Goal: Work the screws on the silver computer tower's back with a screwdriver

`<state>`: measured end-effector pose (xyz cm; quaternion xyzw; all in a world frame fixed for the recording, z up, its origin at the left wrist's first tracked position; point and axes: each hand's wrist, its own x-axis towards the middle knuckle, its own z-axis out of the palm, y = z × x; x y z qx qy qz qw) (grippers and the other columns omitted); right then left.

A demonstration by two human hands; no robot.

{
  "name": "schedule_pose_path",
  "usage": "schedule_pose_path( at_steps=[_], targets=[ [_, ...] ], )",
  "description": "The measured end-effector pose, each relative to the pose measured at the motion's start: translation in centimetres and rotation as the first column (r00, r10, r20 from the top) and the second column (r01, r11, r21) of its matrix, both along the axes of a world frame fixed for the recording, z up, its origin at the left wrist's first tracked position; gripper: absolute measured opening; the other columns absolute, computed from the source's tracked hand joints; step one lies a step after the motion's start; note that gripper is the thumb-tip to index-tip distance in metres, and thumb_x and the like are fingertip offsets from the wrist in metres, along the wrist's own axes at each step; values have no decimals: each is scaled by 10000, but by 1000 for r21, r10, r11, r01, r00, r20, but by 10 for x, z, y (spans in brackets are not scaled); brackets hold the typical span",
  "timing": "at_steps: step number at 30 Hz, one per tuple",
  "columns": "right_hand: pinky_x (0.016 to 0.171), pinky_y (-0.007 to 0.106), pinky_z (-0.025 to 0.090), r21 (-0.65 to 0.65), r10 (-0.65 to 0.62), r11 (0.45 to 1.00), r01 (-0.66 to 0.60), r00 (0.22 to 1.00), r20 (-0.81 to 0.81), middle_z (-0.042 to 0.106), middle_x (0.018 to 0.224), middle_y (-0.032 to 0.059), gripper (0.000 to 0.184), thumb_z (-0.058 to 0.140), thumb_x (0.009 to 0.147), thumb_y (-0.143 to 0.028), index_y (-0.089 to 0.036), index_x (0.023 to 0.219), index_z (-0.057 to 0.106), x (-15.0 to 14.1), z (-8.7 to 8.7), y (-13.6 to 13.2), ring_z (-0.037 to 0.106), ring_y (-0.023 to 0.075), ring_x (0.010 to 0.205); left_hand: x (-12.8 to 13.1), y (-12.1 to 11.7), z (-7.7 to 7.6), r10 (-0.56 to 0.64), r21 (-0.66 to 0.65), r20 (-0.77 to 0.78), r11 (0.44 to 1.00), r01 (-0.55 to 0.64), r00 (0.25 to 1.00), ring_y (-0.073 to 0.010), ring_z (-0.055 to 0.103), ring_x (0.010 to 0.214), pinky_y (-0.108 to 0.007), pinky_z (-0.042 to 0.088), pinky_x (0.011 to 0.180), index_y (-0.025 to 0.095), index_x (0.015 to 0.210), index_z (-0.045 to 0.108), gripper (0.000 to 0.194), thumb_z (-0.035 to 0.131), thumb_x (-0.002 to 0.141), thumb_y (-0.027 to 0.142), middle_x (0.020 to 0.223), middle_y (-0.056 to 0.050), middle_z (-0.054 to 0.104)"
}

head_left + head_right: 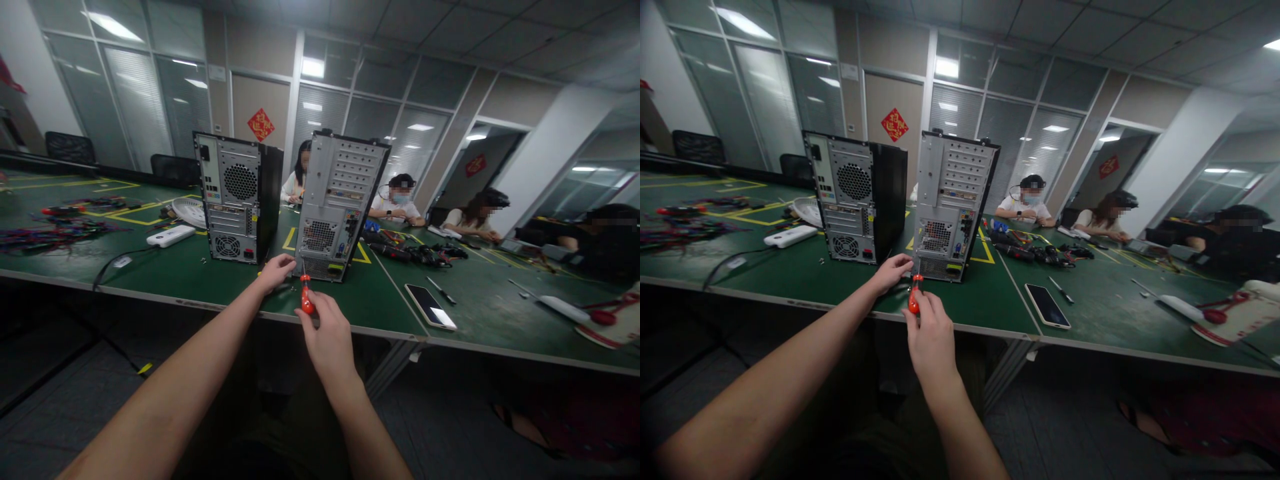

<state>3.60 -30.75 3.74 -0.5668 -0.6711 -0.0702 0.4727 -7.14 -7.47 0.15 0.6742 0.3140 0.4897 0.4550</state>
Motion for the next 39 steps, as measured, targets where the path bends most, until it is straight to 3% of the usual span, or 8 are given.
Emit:
schedule_pose_path(
  at_steps=[4, 10, 14, 20, 26, 31, 39],
  targets=[
    [844, 335, 597, -10, -9, 1000, 8, 997, -77, 717, 1009, 79, 224, 681, 976, -291, -179, 1171, 680, 1, -2, 3, 709, 219, 912, -1, -3, 4, -18, -2, -5, 1000, 18, 1000, -193, 619, 829, -310, 501, 770, 176, 920, 697, 331, 736, 772, 470, 857, -41, 707],
    [1009, 396, 557, 10, -16, 1000, 15, 998, 53, 648, 1309, 149, 336, 552, 994, -119, -183, 1293, 689, 2, 2, -1, 668, 240, 1118, 1, -2, 3, -13, -11, -8, 1000, 13, 1000, -195, 620, 834, -317, 502, 775, 171, 928, 696, 330, 731, 778, 463, 876, -47, 712],
    [1044, 442, 546, -1, -28, 1000, 28, 991, 130, 638, 1334, 150, 407, 476, 986, -73, -191, 1303, 701, 1, 5, -3, 629, 258, 1177, 2, 1, 0, -11, -9, -3, 1000, 11, 1000, -189, 617, 829, -311, 499, 771, 168, 944, 697, 343, 728, 780, 467, 877, -46, 708],
    [1100, 463, 527, -30, 5, 1000, -1, 992, 125, 615, 1401, 151, 452, 539, 945, -90, -193, 1367, 664, -1, 6, -6, 604, 276, 1276, 2, 3, -2, -4, 4, -6, 1000, 4, 1000, -187, 611, 816, -296, 488, 739, 173, 936, 701, 366, 725, 768, 497, 858, -43, 703],
    [1069, 414, 554, -8, 37, 999, -37, 999, 15, 686, 1326, 144, 376, 565, 990, -155, -188, 1353, 654, -2, 1, -2, 671, 255, 1223, 0, -2, 1, -7, -2, -9, 1000, 7, 1000, -202, 629, 842, -305, 499, 741, 181, 932, 707, 353, 733, 769, 493, 871, -48, 712],
    [884, 368, 619, -19, 11, 1000, -12, 997, -78, 743, 1123, 124, 312, 649, 980, -256, -163, 1278, 664, 0, -3, 2, 737, 242, 974, -1, -5, 3, -12, -6, -7, 1000, 12, 1000, -200, 630, 854, -311, 505, 765, 182, 929, 701, 349, 737, 768, 489, 885, -47, 714],
    [1017, 421, 565, -23, -4, 1000, 7, 993, 116, 628, 1364, 140, 438, 495, 968, -72, -225, 1328, 692, 1, 3, -4, 661, 245, 1138, 2, 3, -2, -8, 0, 5, 1000, 8, 1000, -186, 607, 799, -304, 501, 750, 180, 915, 700, 343, 745, 762, 483, 841, -40, 700]
  ],
)
